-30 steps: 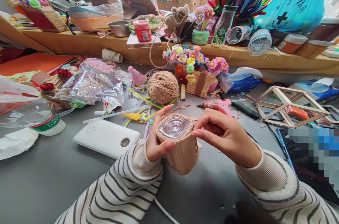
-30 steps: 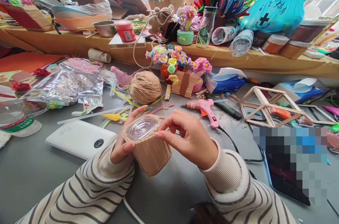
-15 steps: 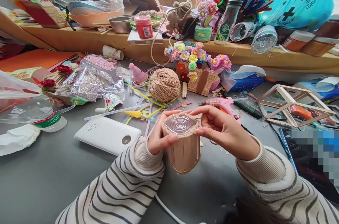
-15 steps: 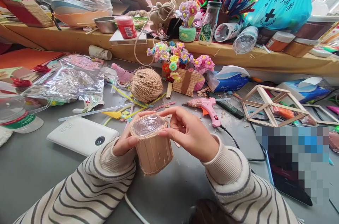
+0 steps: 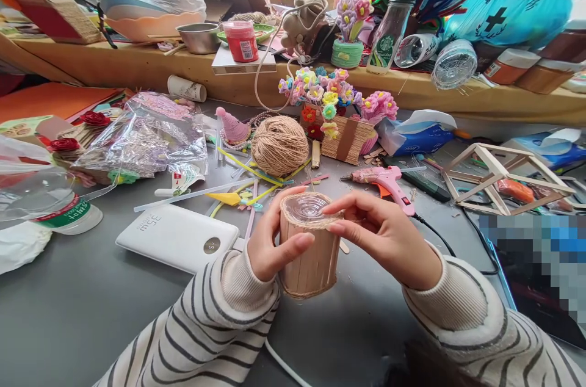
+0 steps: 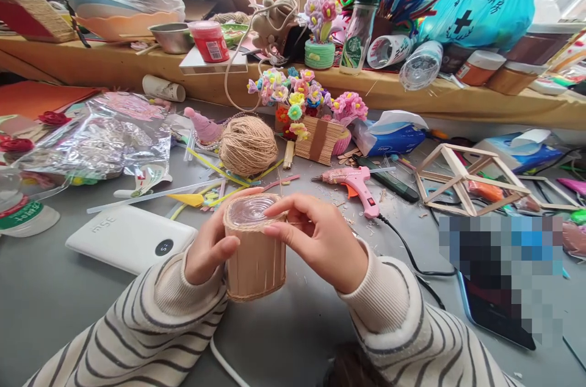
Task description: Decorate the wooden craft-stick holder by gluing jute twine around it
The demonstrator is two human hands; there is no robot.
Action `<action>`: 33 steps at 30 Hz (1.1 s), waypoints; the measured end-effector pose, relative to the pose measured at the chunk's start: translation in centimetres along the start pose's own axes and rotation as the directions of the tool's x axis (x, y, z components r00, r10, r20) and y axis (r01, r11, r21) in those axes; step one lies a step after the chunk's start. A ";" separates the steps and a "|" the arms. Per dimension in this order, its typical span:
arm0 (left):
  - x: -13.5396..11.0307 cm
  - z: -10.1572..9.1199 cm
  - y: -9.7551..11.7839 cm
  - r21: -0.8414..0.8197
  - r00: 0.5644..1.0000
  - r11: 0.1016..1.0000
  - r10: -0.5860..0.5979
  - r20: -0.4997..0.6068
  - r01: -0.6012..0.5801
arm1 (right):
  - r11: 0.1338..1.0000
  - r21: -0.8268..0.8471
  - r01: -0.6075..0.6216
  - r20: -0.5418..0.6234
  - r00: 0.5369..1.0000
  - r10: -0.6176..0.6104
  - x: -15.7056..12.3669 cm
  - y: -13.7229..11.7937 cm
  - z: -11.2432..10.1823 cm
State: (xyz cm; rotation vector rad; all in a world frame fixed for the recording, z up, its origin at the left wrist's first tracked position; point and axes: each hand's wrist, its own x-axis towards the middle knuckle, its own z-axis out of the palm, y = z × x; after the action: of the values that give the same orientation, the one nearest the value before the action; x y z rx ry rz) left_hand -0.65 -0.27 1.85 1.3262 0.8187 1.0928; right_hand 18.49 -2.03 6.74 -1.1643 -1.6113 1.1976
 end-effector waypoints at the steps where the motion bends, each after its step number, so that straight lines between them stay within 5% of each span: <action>1: -0.1 -0.1 0.1 0.017 1.000 1.000 -0.002 0.005 0.002 | 1.000 -0.012 0.000 -0.009 1.000 0.000 -0.1 0.0 0.1; 12: 0.0 0.1 0.0 -0.029 0.999 0.999 0.018 0.030 -0.017 | 0.991 -0.101 0.089 -0.096 0.990 -0.099 -0.7 -0.1 0.9; 26: 0.3 -0.3 -0.8 0.053 0.995 0.994 0.096 -0.028 -0.095 | 0.990 -0.074 0.117 -0.053 0.991 -0.121 -0.4 -0.7 0.0; 33: 0.0 -0.2 -1.0 0.074 0.991 0.990 0.127 -0.037 -0.124 | 0.964 -0.222 0.149 -0.071 0.983 -0.168 -0.6 -0.8 -0.4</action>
State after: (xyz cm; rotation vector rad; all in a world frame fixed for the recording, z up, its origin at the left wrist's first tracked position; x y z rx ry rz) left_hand -0.68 -0.10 0.89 1.4348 0.8198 1.2029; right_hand 18.88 -2.61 7.56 -1.1799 -1.7636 0.8729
